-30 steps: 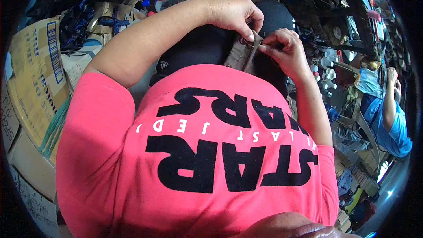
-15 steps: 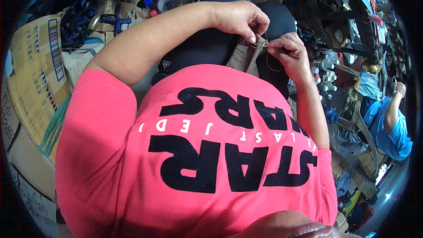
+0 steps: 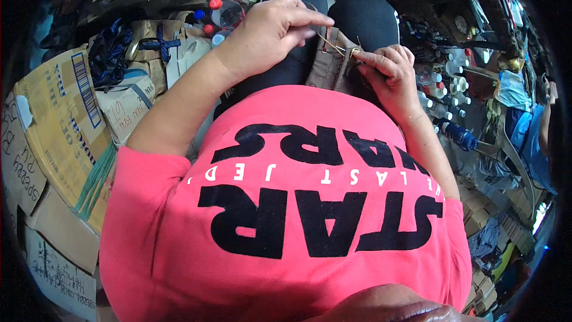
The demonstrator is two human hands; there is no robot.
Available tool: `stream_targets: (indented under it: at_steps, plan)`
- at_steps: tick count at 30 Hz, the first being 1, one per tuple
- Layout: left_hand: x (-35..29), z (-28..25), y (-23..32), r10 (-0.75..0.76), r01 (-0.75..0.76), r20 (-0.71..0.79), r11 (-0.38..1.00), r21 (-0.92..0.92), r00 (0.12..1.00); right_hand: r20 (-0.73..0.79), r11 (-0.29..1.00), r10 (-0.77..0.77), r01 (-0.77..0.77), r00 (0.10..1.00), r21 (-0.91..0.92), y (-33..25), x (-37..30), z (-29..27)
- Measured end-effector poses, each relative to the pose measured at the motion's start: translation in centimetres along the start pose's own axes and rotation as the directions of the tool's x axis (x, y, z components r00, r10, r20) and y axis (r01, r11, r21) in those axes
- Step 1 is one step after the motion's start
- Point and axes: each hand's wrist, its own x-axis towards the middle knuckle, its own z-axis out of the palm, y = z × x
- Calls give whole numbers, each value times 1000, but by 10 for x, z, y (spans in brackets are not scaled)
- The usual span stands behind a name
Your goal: Lacing and stitching a leather shoe component by hand in a workshop.
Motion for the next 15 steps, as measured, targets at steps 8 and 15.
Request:
stream_targets:
  at_steps: [8, 15]
  plan:
    - [-3, 4, 2, 106, -89, -33, 942, 324, 994, 288, 988, 37, -79, 957, 133, 20, 24, -17]
    - [3, 16, -1, -22, 21, 16, 996, 84, 1000, 310, 971, 47, -116, 950, 208, 32, 29, -8]
